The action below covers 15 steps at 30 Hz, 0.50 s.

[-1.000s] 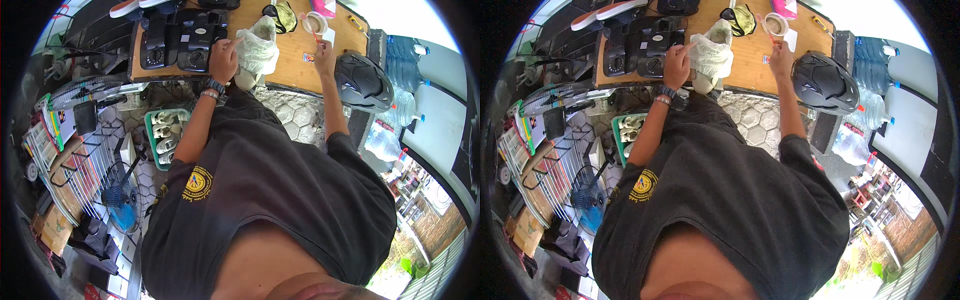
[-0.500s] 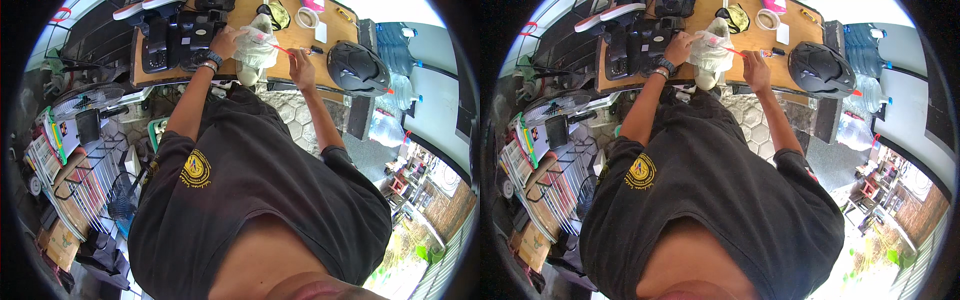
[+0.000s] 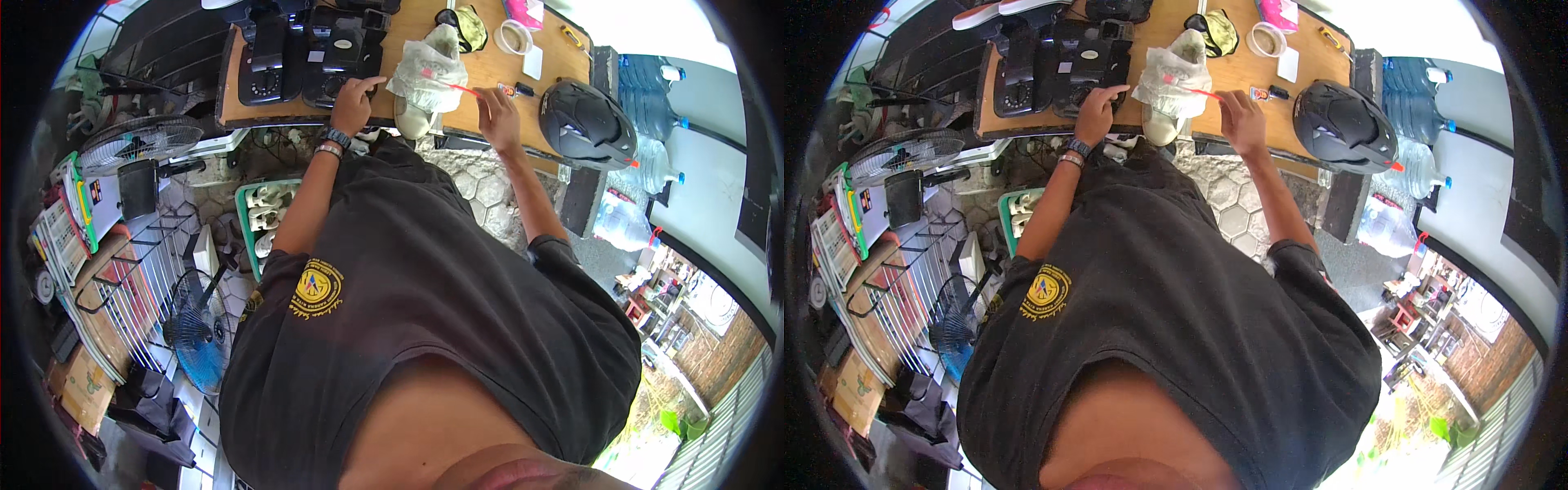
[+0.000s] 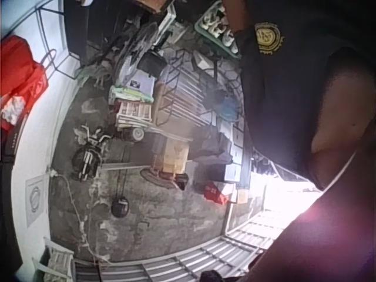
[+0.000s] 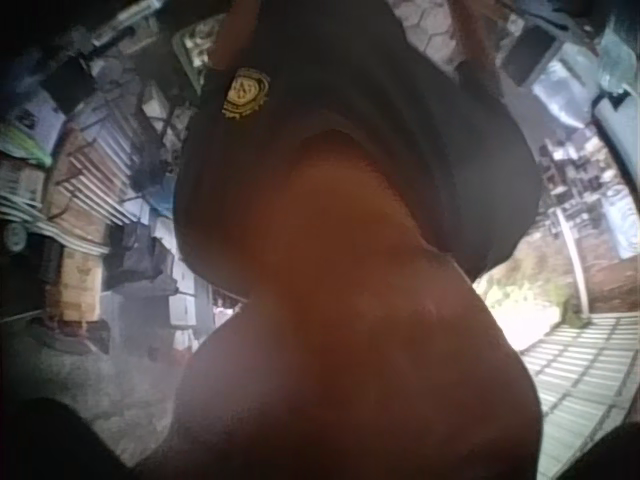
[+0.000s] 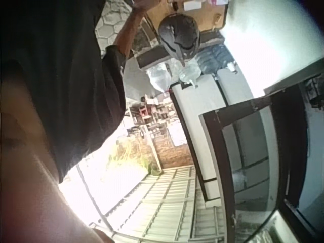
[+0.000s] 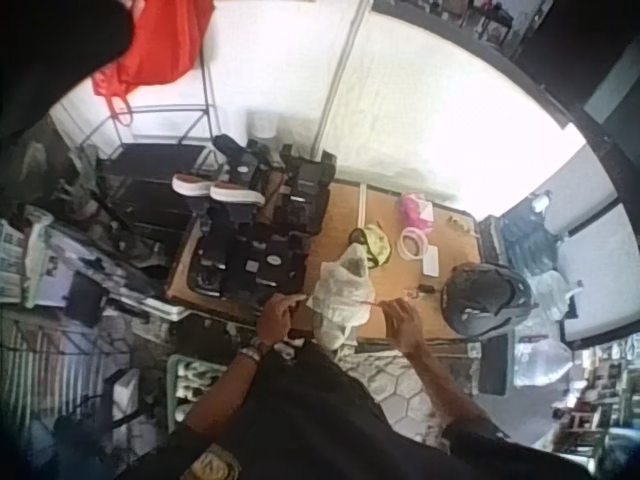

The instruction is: The person is repairing or customizing a shoe by applying adhesive or paint using a brush and applying masking tape to protect areas of the shoe.

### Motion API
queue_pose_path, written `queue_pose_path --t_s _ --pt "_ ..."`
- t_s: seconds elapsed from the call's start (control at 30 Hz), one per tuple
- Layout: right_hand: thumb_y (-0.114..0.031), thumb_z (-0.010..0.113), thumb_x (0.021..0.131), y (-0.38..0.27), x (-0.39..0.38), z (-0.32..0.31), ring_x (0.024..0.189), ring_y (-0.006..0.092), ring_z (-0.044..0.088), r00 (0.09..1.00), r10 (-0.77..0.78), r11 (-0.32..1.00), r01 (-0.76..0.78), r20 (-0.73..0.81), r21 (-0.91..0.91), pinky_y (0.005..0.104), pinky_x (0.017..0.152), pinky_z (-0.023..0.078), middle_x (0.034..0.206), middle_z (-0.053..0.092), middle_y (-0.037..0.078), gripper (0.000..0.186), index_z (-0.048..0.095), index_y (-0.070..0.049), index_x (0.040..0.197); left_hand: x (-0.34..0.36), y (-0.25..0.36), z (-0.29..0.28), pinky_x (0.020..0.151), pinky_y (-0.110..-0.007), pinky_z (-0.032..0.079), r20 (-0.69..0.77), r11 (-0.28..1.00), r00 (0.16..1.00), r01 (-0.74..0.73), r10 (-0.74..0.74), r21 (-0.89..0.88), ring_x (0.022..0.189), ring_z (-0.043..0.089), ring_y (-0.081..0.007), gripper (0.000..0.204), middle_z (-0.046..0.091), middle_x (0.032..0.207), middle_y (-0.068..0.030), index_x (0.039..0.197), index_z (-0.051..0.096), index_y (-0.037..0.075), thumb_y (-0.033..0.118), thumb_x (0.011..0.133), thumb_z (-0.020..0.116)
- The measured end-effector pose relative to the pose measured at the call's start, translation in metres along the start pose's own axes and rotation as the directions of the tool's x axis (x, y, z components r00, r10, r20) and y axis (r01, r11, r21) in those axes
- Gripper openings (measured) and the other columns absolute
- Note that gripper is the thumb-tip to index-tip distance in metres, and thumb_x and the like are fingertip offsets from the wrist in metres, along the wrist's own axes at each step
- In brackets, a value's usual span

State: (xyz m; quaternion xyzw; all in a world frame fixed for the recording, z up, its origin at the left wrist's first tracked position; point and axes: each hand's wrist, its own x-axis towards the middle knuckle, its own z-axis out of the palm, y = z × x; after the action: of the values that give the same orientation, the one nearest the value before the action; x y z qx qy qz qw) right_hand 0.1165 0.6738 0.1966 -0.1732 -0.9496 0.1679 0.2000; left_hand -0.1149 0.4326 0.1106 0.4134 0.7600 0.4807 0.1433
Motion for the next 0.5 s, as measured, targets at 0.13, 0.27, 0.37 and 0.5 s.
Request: queue_pose_path --t_s 0.13,0.27,0.37,0.5 --pt "-0.015 0.064 0.100 0.007 -0.006 0.004 0.094 0.0297 0.069 0.962 0.099 0.991 -0.072 0.256 -0.112 0.0445 0.078 0.051 0.101 0.069 0.007 0.016 0.069 -0.016 0.114 0.001 -0.002 -0.007 0.087 -0.047 0.053 -0.019 0.998 0.998 0.062 -0.062 -0.013 0.095 0.064 -0.0368 0.055 0.065 0.098 -0.0139 0.128 0.073 0.020 -0.008 0.087 0.050" --pt "-0.013 0.066 0.098 0.012 -0.013 0.007 0.091 0.0271 0.066 0.960 0.021 0.992 0.015 0.279 -0.127 0.0435 0.077 0.047 0.101 0.068 0.002 0.019 0.070 -0.019 0.116 0.012 0.007 -0.006 0.083 -0.045 0.054 -0.078 0.999 0.997 0.021 -0.024 -0.044 0.094 0.064 -0.0358 0.052 0.066 0.096 -0.0129 0.127 0.073 0.020 -0.006 0.089 0.049" --pt "-0.010 0.068 0.095 0.014 -0.017 0.007 0.090 0.0265 0.065 0.988 -0.097 0.992 0.105 0.121 -0.063 0.0425 0.077 0.046 0.100 0.067 0.001 0.022 0.070 -0.019 0.115 0.017 0.013 -0.003 0.080 -0.045 0.054 -0.084 0.999 0.996 0.028 -0.032 -0.047 0.092 0.065 -0.0352 0.051 0.066 0.095 -0.0120 0.126 0.073 0.021 -0.005 0.090 0.049" --pt "-0.006 0.068 0.092 0.030 -0.012 -0.002 0.092 0.0279 0.067 0.978 -0.204 0.979 0.203 0.040 0.016 0.0420 0.078 0.049 0.099 0.070 0.006 0.021 0.071 -0.014 0.112 0.015 0.017 0.002 0.080 -0.044 0.055 -0.070 0.998 0.996 0.049 -0.052 -0.048 0.092 0.066 -0.0346 0.051 0.066 0.096 -0.0118 0.126 0.073 0.022 -0.005 0.091 0.049"
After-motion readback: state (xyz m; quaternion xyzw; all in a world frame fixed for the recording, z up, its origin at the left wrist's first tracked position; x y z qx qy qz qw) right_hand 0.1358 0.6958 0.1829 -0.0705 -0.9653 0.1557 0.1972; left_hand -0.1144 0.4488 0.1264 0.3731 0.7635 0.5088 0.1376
